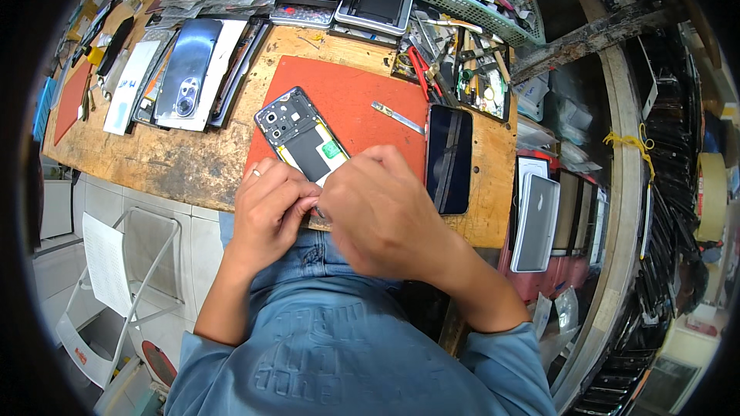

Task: The person works at a cluttered electronics repair bench, using a metal prying tool to separate the back cover of a disassembled smartphone. They repeatedly pry along the edges, lift the cover, and reposition the device while handling other phones and parts on the table.

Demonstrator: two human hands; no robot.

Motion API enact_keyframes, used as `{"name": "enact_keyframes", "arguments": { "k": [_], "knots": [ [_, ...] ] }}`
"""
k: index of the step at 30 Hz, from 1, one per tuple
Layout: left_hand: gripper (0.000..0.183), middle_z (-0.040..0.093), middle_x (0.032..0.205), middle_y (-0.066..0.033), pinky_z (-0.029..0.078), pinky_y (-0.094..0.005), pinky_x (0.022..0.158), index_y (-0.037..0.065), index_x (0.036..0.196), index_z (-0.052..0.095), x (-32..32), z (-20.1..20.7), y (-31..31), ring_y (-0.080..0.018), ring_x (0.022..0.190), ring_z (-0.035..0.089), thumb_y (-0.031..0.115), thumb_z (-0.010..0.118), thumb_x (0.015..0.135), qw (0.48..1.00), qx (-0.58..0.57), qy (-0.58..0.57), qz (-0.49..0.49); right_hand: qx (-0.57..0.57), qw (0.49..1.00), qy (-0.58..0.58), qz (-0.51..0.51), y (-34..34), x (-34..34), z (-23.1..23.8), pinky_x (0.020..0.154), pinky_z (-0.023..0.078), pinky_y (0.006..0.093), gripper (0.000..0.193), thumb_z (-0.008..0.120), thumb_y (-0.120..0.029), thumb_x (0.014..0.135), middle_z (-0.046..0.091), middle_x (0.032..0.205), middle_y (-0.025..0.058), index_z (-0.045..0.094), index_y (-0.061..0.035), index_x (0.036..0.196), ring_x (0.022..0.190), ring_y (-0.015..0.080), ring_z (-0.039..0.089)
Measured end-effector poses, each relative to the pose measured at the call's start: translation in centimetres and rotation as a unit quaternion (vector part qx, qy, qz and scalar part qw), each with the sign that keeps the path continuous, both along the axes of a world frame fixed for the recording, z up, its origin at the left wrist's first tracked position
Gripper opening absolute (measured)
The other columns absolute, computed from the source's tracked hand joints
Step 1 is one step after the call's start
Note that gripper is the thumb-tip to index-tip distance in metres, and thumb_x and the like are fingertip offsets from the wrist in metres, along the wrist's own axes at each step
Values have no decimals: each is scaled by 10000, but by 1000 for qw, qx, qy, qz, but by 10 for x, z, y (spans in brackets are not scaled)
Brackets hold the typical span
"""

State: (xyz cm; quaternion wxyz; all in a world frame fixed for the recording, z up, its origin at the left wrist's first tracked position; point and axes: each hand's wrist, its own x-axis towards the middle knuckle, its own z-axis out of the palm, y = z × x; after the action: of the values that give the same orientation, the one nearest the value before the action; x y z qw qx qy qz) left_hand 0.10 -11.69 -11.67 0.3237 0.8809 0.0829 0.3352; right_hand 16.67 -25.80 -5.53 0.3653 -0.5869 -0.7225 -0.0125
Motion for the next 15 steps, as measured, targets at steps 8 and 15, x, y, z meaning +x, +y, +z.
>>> {"name": "enact_keyframes", "arguments": {
  "k": [8, 15],
  "knots": [
    [133, 642, 871, -40, 466, -416, 753, 96, 908, 756, -1, 3, -1, -280, 830, 624, 168, 857, 860, 1000, 15, 17, 2, -37, 999, 18, -10, -6, 5, 15, 742, 472, 435, 373, 686, 97, 679, 683, 945, 112, 529, -58, 980, 755, 317, 644],
    [136, 634, 864, -33, 471, -410, 750, 103, 898, 763, -2, 0, -1, -269, 832, 621, 169, 870, 846, 1000, 12, 7, -6, -51, 998, 0, -27, -9, 7, 10, 674, 506, 405, 373, 673, 125, 672, 720, 953, 157, 503, -44, 958, 723, 331, 671]
  ]
}}
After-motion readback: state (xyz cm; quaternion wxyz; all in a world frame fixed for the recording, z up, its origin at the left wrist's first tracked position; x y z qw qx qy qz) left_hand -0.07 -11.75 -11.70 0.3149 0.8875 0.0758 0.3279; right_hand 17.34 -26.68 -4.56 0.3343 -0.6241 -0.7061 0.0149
